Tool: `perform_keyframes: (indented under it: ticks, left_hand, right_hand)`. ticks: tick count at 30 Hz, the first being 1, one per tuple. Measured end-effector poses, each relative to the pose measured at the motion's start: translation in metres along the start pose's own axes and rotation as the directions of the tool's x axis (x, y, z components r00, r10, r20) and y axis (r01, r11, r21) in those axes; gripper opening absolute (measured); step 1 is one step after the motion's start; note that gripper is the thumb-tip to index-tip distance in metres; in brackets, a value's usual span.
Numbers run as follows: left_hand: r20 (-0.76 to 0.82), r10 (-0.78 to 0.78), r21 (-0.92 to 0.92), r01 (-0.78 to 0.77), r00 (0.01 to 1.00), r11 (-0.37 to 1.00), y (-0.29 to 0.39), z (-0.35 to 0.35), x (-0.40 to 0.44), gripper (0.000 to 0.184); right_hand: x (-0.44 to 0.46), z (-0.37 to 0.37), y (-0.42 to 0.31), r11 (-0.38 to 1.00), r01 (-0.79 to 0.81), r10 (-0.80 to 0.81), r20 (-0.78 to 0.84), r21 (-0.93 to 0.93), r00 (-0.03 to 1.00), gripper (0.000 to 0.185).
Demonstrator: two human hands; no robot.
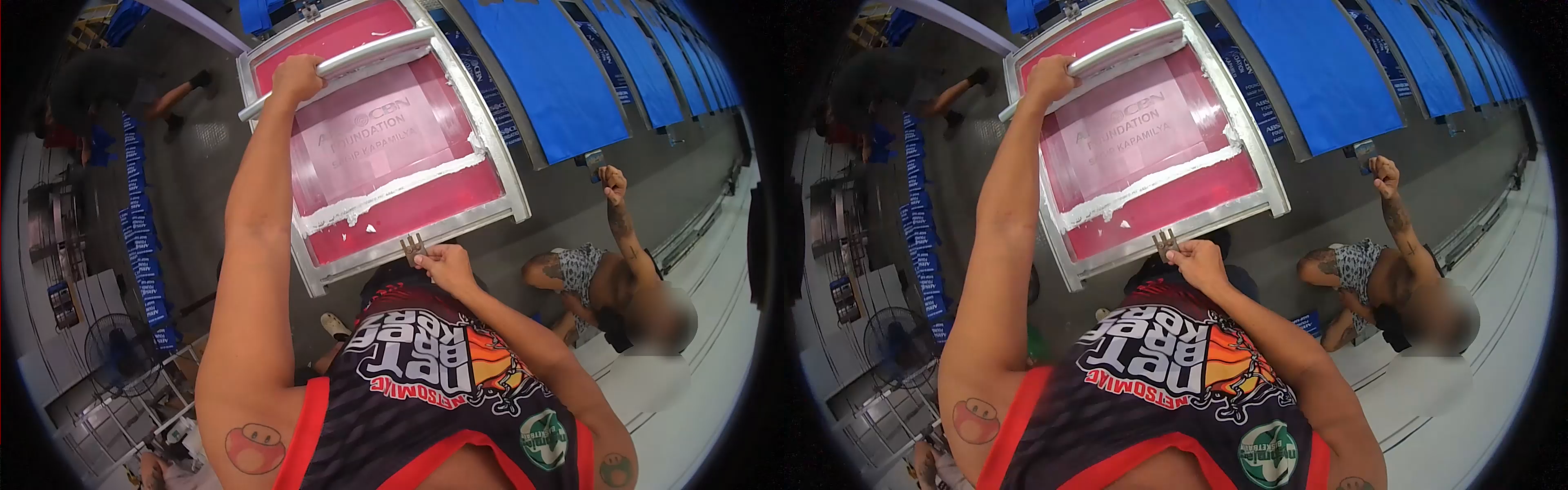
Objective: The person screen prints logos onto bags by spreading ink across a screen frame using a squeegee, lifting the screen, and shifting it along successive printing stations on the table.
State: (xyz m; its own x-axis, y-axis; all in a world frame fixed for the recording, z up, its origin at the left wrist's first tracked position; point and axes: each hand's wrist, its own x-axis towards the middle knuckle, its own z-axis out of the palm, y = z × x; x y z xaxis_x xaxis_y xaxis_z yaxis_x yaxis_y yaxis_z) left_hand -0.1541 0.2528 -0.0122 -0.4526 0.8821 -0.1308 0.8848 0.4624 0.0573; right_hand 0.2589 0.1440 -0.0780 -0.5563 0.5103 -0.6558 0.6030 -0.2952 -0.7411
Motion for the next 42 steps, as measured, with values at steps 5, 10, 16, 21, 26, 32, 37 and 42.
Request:
perform_keyframes:
  ticks: [5,10,16,21,26,32,37,42]
  left_hand:
    - [-0.108,0.041,-0.044,-0.046,0.993,0.998,0.052,0.034,-0.106,0.036]
    - [-0.371,0.009,-0.142,-0.066,0.929,0.988,0.138,0.078,-0.249,0.018]
    - [-0.057,-0.032,-0.142,0.024,0.998,0.99,0.103,0.022,-0.22,0.02]
    - [-0.169,-0.245,-0.148,0.221,0.955,0.964,0.013,0.005,-0.257,0.043]
    - [-0.137,-0.546,-0.805,0.229,0.826,0.548,-0.058,0.106,-0.299,0.04]
    - [0.131,-0.444,-0.958,-0.002,0.887,-0.287,-0.065,0.148,-0.292,0.041]
    - [0.042,-0.505,-0.987,-0.043,0.862,-0.154,-0.046,0.106,-0.295,0.041]
    - [-0.07,-0.49,-0.979,-0.153,0.869,-0.131,0.044,0.056,-0.242,0.045]
  right_hand:
    - [0.004,0.001,0.006,0.997,0.071,-0.072,0.02,0.038,0.997,0.017]
    - [0.009,-0.003,0.008,0.996,0.088,-0.088,0.028,-0.007,0.996,0.019]
    - [0.011,-0.002,0.018,0.99,0.139,-0.139,0.009,0.039,0.99,0.019]
    - [0.015,-0.023,0.013,0.986,0.16,-0.163,0.139,0.037,0.977,0.021]
    - [0.023,-0.144,-0.044,0.819,0.123,-0.36,-0.336,-0.56,0.87,0.051]
    - [0.119,-0.176,-0.026,0.992,0.013,-0.058,-0.367,-0.125,0.928,0.087]
    - [0.078,-0.186,-0.054,0.994,0.023,-0.07,-0.462,-0.106,0.884,0.07]
    - [0.066,-0.272,-0.03,0.984,0.164,-0.103,-0.537,0.067,0.837,0.061]
